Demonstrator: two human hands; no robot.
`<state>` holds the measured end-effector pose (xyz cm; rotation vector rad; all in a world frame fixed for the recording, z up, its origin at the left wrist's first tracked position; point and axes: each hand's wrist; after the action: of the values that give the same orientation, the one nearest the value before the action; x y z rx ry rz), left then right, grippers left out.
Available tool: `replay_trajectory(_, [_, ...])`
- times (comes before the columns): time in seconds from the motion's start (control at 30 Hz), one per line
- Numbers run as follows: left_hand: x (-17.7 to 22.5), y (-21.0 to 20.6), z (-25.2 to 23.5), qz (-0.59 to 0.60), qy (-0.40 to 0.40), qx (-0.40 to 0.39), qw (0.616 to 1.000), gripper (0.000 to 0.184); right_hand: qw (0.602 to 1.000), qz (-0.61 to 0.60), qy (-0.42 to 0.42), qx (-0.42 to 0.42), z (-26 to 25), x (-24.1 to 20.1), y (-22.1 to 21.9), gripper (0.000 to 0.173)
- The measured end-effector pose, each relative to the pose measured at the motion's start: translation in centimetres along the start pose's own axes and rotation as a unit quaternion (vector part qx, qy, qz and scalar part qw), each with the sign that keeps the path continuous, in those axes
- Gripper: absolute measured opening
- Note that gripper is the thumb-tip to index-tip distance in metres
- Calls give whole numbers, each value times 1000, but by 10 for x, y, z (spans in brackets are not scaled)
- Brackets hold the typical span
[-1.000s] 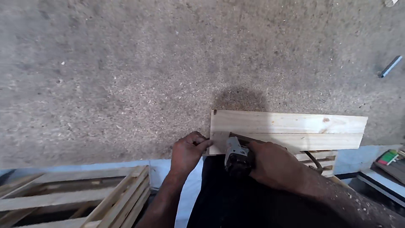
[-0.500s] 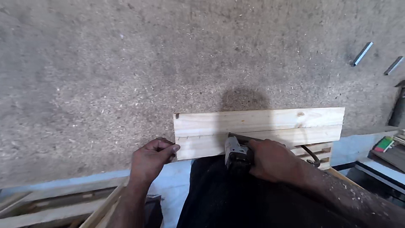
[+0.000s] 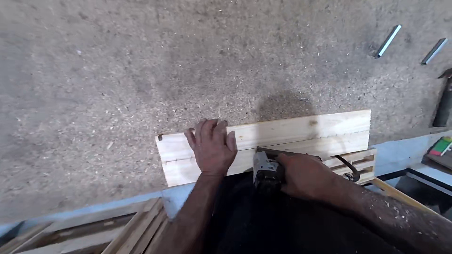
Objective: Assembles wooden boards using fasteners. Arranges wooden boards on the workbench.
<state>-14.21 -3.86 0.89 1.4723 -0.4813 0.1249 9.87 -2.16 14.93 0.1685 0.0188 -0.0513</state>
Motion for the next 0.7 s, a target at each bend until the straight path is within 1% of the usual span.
replay_trajectory(0.07, [2, -9, -5, -27, -7, 1, 1000, 48, 1000, -2, -10, -7, 1, 12, 3, 49])
replay_trajectory(0.17, [2, -10, -4, -29, 0, 13, 999, 49, 1000, -4, -18, -13, 2, 31, 3, 48])
replay_trajectory(0.23, [0, -8, -1, -42, -1, 18, 999, 49, 1000, -7, -6, -14, 3, 43, 1, 50])
replay_trajectory(0.3, [1, 1, 3, -31, -27, 13, 999, 48, 999, -28, -1, -19, 17, 55, 4, 53])
replay_trajectory(0.33, [7, 6, 2, 7, -44, 16, 999, 47, 999, -43, -1, -7, 26, 64, 8, 48])
replay_trajectory(0.37, [20, 13, -1, 75, -58, 5, 995, 50, 998, -60, 2, 17, 35, 73, 11, 38])
replay_trajectory(0.4, [42, 20, -7, 174, -67, -14, 982, 53, 996, -79, 3, 47, 43, 81, 13, 32])
replay_trajectory(0.43, [69, 28, -14, 302, -61, -52, 950, 55, 992, -93, 8, 81, 48, 88, 12, 31])
replay_trajectory(0.47, [99, 37, -20, 450, -26, -116, 885, 61, 987, -102, 23, 119, 51, 93, 8, 35])
replay_trajectory(0.5, [129, 46, -26, 577, 33, -184, 795, 64, 979, -112, 49, 161, 52, 99, 2, 42])
replay_trajectory(0.53, [156, 53, -34, 659, 105, -237, 706, 55, 969, -127, 76, 198, 51, 108, -3, 52])
replay_trajectory(0.57, [177, 55, -45, 699, 159, -278, 639, 47, 956, -146, 106, 230, 49, 119, -8, 63])
replay_trajectory(0.6, [192, 54, -55, 713, 194, -296, 605, 42, 940, -172, 131, 264, 48, 133, -15, 71])
replay_trajectory(0.63, [205, 52, -62, 710, 199, -302, 604, 39, 919, -209, 139, 305, 47, 149, -27, 73])
replay_trajectory(0.67, [215, 51, -66, 695, 185, -302, 626, 38, 895, -255, 113, 348, 49, 165, -39, 69])
replay_trajectory(0.7, [223, 50, -66, 676, 158, -298, 655, 37, 872, -300, 48, 384, 56, 181, -52, 66])
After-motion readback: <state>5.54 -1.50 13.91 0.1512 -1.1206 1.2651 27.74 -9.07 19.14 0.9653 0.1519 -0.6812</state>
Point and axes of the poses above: each hand's wrist, its own z-axis away from the middle knuckle, its own y-axis out of the back of the hand, x = y × z, and after that the axes turned 11 degrees about -y, right-handed
